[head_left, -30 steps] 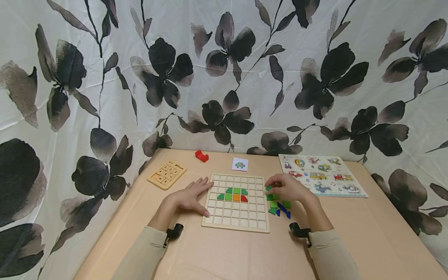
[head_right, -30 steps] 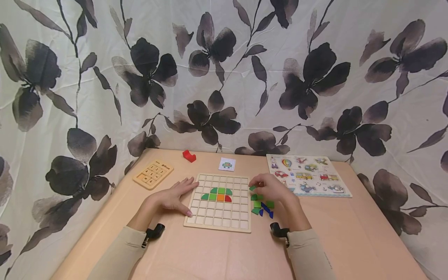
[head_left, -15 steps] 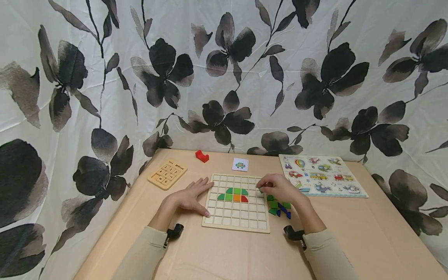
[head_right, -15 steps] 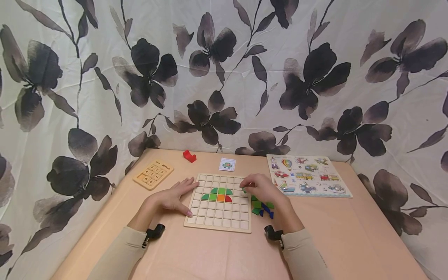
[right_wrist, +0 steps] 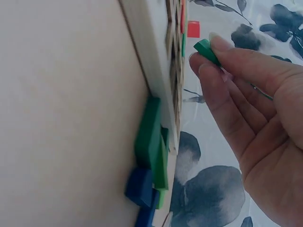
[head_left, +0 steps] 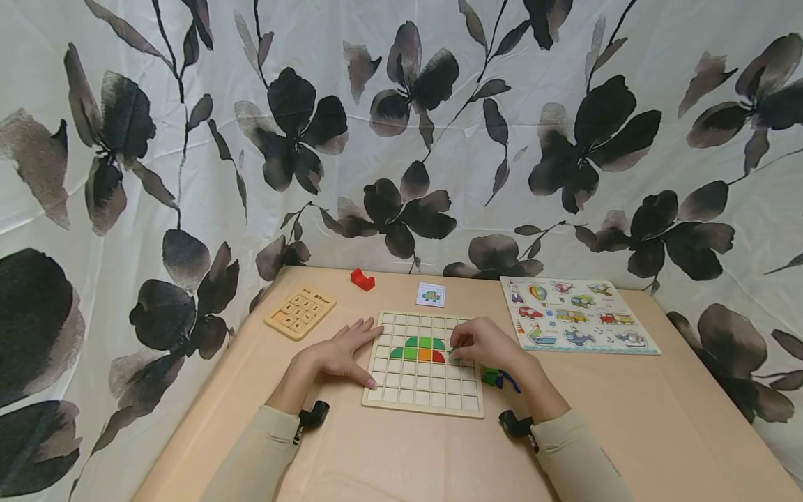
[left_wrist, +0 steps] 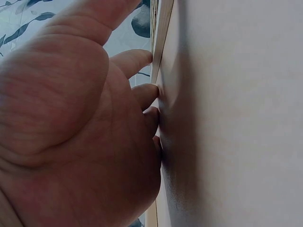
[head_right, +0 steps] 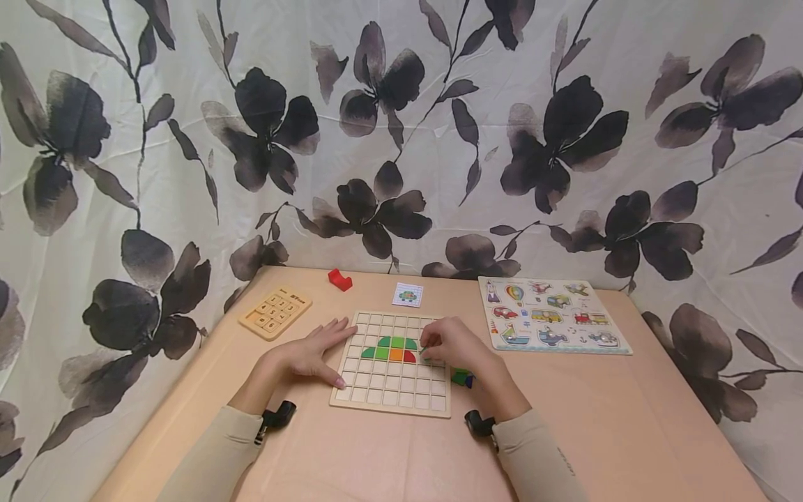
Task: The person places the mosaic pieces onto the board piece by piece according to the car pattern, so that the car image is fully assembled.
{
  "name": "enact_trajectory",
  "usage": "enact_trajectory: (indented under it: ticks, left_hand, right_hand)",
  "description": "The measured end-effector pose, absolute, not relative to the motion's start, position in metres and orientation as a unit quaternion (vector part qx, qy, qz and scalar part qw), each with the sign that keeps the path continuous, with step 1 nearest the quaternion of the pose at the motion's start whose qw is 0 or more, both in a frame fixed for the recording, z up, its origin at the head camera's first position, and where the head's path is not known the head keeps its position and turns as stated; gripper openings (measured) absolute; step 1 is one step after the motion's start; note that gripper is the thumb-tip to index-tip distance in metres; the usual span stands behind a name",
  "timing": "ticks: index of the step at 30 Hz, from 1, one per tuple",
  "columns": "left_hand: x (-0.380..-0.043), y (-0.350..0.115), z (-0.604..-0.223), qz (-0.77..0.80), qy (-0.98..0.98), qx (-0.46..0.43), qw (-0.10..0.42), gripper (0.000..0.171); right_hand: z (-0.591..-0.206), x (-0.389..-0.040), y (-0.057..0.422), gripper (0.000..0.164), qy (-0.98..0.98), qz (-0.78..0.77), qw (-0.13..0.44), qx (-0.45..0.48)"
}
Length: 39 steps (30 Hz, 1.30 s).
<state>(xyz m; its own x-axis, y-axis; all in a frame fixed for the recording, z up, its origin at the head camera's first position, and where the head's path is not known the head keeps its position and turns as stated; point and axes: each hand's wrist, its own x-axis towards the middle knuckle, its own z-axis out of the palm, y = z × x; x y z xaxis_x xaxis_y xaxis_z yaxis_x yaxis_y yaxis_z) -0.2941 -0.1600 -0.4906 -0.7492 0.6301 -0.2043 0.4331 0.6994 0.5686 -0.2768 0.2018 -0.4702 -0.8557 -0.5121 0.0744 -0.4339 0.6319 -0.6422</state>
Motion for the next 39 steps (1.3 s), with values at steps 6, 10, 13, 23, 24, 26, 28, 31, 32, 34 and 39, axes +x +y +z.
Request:
enact_trajectory:
  ticks: [6, 10, 13, 23, 24, 26, 28, 31, 32, 34, 39]
  left_hand:
    - [-0.2941, -0.1593, -0.4907, 0.254, 0.902, 0.289, 0.198, 0.121]
    - [-0.2940, -0.1599, -0.4915, 0.253, 0.902, 0.290, 0.196, 0.121]
    - [-0.2937, -0.1602, -0.4912, 0.253, 0.901, 0.293, 0.194, 0.121]
    - [-0.2937, -0.1600, -0.4903, 0.255, 0.901, 0.291, 0.197, 0.120]
    - [-0.2939, -0.1600, -0.4902, 0.255, 0.901, 0.291, 0.197, 0.120]
    - [-0.2942, -0.1600, -0.4901, 0.254, 0.901, 0.292, 0.197, 0.120]
    - [-0.2944, -0.1601, -0.4901, 0.254, 0.901, 0.293, 0.197, 0.120]
    - [-0.2948, -0.1600, -0.4904, 0.254, 0.901, 0.293, 0.197, 0.121]
    - [-0.2949, -0.1600, -0.4906, 0.254, 0.901, 0.292, 0.197, 0.121]
    - [-0.2948, -0.1599, -0.4910, 0.254, 0.901, 0.290, 0.198, 0.121]
    - [-0.2943, -0.1592, -0.4916, 0.257, 0.901, 0.286, 0.200, 0.121]
  right_hand:
    - [-0.4719, -0.2758, 0.1987, 0.008, 0.907, -0.323, 0.043, -0.267]
    - [-0.4735, -0.2759, 0.1992, 0.010, 0.909, -0.308, 0.034, -0.279]
    - [-0.4745, -0.2760, 0.1995, 0.010, 0.909, -0.302, 0.033, -0.287]
    - [-0.4741, -0.2759, 0.1967, 0.010, 0.912, -0.291, 0.034, -0.288]
    - [-0.4739, -0.2758, 0.1967, 0.010, 0.912, -0.290, 0.036, -0.287]
    - [-0.4737, -0.2758, 0.1967, 0.010, 0.913, -0.290, 0.038, -0.285]
    - [-0.4735, -0.2755, 0.1969, 0.010, 0.913, -0.291, 0.042, -0.282]
    - [-0.4737, -0.2750, 0.1971, 0.012, 0.911, -0.296, 0.051, -0.282]
    - [-0.4737, -0.2747, 0.1970, 0.013, 0.911, -0.297, 0.057, -0.281]
    - [-0.4745, -0.2748, 0.1972, 0.015, 0.911, -0.298, 0.065, -0.279]
    - [-0.4750, -0.2743, 0.1966, 0.018, 0.917, -0.285, 0.073, -0.270]
